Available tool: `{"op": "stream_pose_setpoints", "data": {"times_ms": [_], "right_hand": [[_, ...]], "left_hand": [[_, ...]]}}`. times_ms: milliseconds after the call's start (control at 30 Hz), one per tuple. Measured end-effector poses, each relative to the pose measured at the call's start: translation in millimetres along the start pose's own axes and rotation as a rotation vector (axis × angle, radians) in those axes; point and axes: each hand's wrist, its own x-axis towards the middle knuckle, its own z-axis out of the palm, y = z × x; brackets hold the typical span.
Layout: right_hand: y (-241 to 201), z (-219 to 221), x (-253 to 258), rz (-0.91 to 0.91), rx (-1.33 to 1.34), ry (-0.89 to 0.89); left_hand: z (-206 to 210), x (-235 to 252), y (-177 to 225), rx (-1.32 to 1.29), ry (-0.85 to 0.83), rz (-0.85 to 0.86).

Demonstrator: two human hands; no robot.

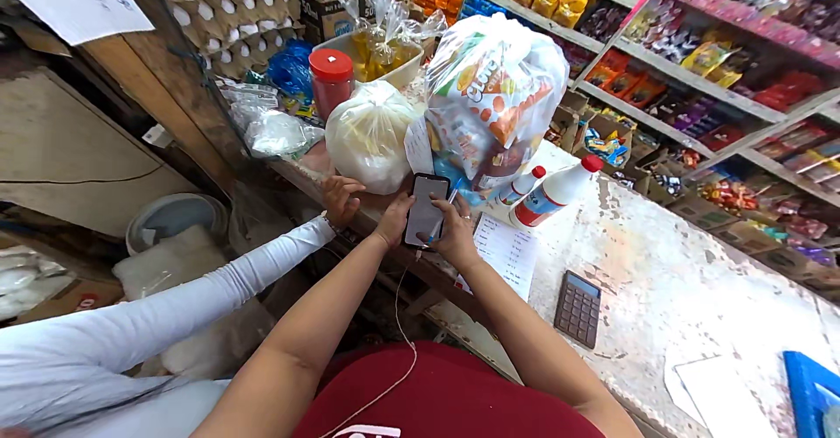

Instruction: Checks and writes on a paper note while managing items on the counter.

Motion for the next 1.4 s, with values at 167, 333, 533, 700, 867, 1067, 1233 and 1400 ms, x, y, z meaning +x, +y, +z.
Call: {"op": "stream_pose_setpoints", "data": {"times_ms": [167, 333, 533, 700, 867, 1067, 1233, 1400], "right_hand": [[6, 3, -9, 0.029, 0.023, 0.163], [8, 0, -11, 0.035, -0.025, 0.135], [1, -4, -4, 0.059, -0.045, -0.035], [11, -2, -17, -0.088, -0.017, 0.118], [19, 2, -32, -0.188, -0.084, 0.160], [22, 7, -33, -0.285, -0.169, 0.173], [22, 7, -36, -0.314, -0.187, 0.170], [23, 7, -33, -0.319, -0.215, 0.163]], "left_hand": [[-3, 4, -5, -0.020, -0.006, -0.036], [0, 2, 0, -0.023, 0.012, -0.047], [-3, 8, -9, -0.038, 0.022, -0.069], [-2, 6, -5, -0.042, 0.023, -0.062], [-1, 4, -3, -0.045, 0.023, -0.075], [-1, 5, -3, -0.056, 0.030, -0.069], [1, 3, -1, 0.002, 0.046, -0.063], [1, 3, -1, -0.006, 0.034, -0.072]]}}
